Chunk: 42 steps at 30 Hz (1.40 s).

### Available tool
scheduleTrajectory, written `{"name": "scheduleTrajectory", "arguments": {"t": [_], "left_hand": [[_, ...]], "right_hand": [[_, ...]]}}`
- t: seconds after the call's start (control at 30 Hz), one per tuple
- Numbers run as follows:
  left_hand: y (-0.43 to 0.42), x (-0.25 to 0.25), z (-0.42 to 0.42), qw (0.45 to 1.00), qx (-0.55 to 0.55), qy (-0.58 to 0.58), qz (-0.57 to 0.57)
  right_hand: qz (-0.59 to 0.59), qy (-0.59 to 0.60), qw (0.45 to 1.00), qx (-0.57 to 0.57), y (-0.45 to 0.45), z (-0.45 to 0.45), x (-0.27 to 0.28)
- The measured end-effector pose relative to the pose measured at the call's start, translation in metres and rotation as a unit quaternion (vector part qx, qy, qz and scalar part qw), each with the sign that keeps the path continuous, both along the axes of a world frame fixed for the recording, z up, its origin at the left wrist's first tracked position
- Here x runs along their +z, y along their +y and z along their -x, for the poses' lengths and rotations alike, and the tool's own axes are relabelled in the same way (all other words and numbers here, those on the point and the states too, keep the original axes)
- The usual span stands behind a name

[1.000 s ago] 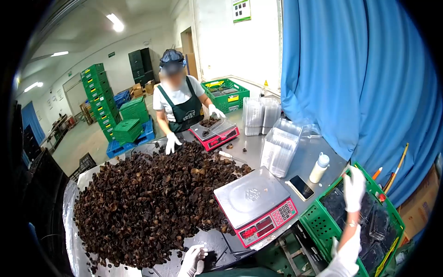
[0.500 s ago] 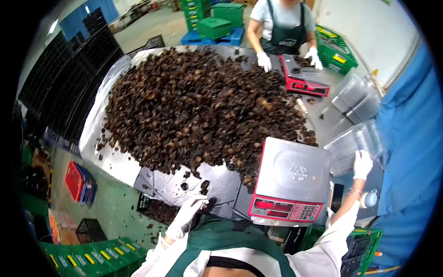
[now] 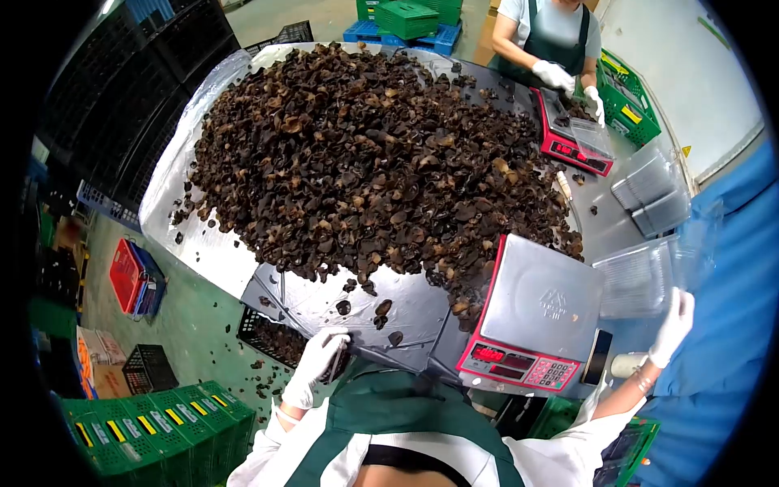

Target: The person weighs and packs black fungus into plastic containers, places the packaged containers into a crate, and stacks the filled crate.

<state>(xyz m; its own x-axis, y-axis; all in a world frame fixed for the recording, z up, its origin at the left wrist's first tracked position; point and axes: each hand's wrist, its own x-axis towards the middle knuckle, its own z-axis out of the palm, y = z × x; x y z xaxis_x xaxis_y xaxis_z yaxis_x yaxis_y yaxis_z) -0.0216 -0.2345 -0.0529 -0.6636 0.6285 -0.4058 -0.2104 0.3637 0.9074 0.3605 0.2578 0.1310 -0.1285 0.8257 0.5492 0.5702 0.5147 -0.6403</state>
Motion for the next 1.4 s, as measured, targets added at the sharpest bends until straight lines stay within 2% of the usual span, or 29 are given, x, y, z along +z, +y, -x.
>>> {"name": "scheduleTrajectory", "arguments": {"t": [0.07,0.1,0.13,0.17,0.2,0.23,0.27,0.33,0.4,0.43,0.47,0.5,0.53,0.57,0.6,0.63,0.7,0.73,0.8,0.87,0.93,1.0,1.07,1.13,1.2,1.23,1.27,1.3,1.4], "left_hand": [[-0.009,-0.010,0.021,1.000,0.007,0.022,-0.004],[-0.013,-0.015,0.031,0.999,0.014,0.036,-0.002],[-0.017,-0.022,0.042,0.999,0.021,0.049,-0.002],[-0.022,-0.030,0.053,0.997,0.019,0.074,0.003],[-0.024,-0.028,0.062,0.996,0.025,0.090,0.008],[-0.026,-0.031,0.071,0.992,0.020,0.126,0.014],[-0.027,-0.034,0.079,0.986,0.014,0.162,0.021],[-0.021,-0.030,0.093,0.987,0.015,0.158,0.008],[-0.010,-0.032,0.106,0.973,-0.039,0.226,0.009],[-0.002,-0.039,0.111,0.966,-0.051,0.254,0.002],[0.008,-0.055,0.114,0.952,-0.051,0.300,-0.025],[0.019,-0.054,0.115,0.959,-0.055,0.279,-0.005],[0.033,-0.052,0.112,0.964,-0.060,0.258,0.013],[0.044,-0.042,0.109,0.951,-0.088,0.297,0.020],[0.051,-0.054,0.109,0.907,-0.107,0.408,-0.008],[0.057,-0.060,0.108,0.885,-0.130,0.448,-0.020],[0.064,-0.082,0.111,0.853,-0.162,0.495,-0.025],[0.064,-0.094,0.113,0.854,-0.142,0.497,-0.058],[0.056,-0.072,0.110,0.899,-0.131,0.415,-0.049],[0.035,-0.056,0.116,0.947,-0.133,0.291,-0.043],[0.001,-0.043,0.123,0.962,-0.091,0.255,-0.038],[-0.039,-0.040,0.130,0.970,-0.009,0.240,-0.031],[-0.081,-0.050,0.141,0.977,0.072,0.199,0.006],[-0.113,-0.050,0.148,0.945,0.047,0.285,0.151],[-0.124,-0.052,0.144,0.855,0.022,0.455,0.247],[-0.115,-0.039,0.141,0.828,0.014,0.522,0.203],[-0.101,-0.026,0.136,0.827,0.029,0.532,0.177],[-0.087,-0.021,0.132,0.835,0.014,0.530,0.151],[-0.048,-0.021,0.123,0.874,-0.059,0.477,0.073]], "right_hand": [[0.020,-0.089,0.992,0.088,-0.071,0.062,0.009],[0.011,-0.182,0.975,0.130,-0.091,0.073,-0.001],[0.031,-0.207,0.966,0.151,-0.116,0.090,-0.015],[-0.061,-0.238,0.954,0.172,-0.130,0.097,-0.041],[-0.060,-0.349,0.921,0.163,-0.138,0.085,-0.066],[-0.038,-0.358,0.919,0.159,-0.150,0.081,-0.088],[0.022,-0.436,0.887,0.152,-0.163,0.080,-0.093],[0.012,-0.351,0.922,0.163,-0.192,0.099,-0.090],[0.056,-0.255,0.953,0.155,-0.226,0.134,-0.069],[0.128,-0.206,0.956,0.167,-0.241,0.154,-0.069],[0.188,-0.220,0.936,0.200,-0.255,0.176,-0.067],[0.303,-0.150,0.904,0.260,-0.266,0.197,-0.080],[0.352,-0.109,0.876,0.312,-0.278,0.223,-0.094],[0.343,-0.108,0.867,0.345,-0.284,0.240,-0.129],[0.357,-0.131,0.856,0.350,-0.299,0.266,-0.128],[0.186,-0.234,0.873,0.384,-0.302,0.281,-0.159],[0.197,-0.357,0.832,0.377,-0.317,0.306,-0.187],[0.115,-0.377,0.836,0.382,-0.324,0.311,-0.203],[0.112,-0.343,0.852,0.379,-0.328,0.313,-0.222],[0.074,-0.238,0.897,0.364,-0.321,0.301,-0.222],[0.135,-0.155,0.910,0.360,-0.316,0.281,-0.210],[0.127,-0.190,0.905,0.358,-0.321,0.260,-0.207],[0.074,-0.285,0.879,0.376,-0.330,0.249,-0.204],[0.082,-0.273,0.872,0.398,-0.329,0.245,-0.219],[0.106,-0.233,0.870,0.421,-0.321,0.248,-0.226],[0.132,-0.193,0.873,0.428,-0.317,0.250,-0.222],[0.157,-0.152,0.873,0.435,-0.311,0.252,-0.218],[0.140,-0.125,0.884,0.428,-0.304,0.256,-0.198],[0.108,-0.108,0.938,0.311,-0.275,0.248,-0.119]]}}
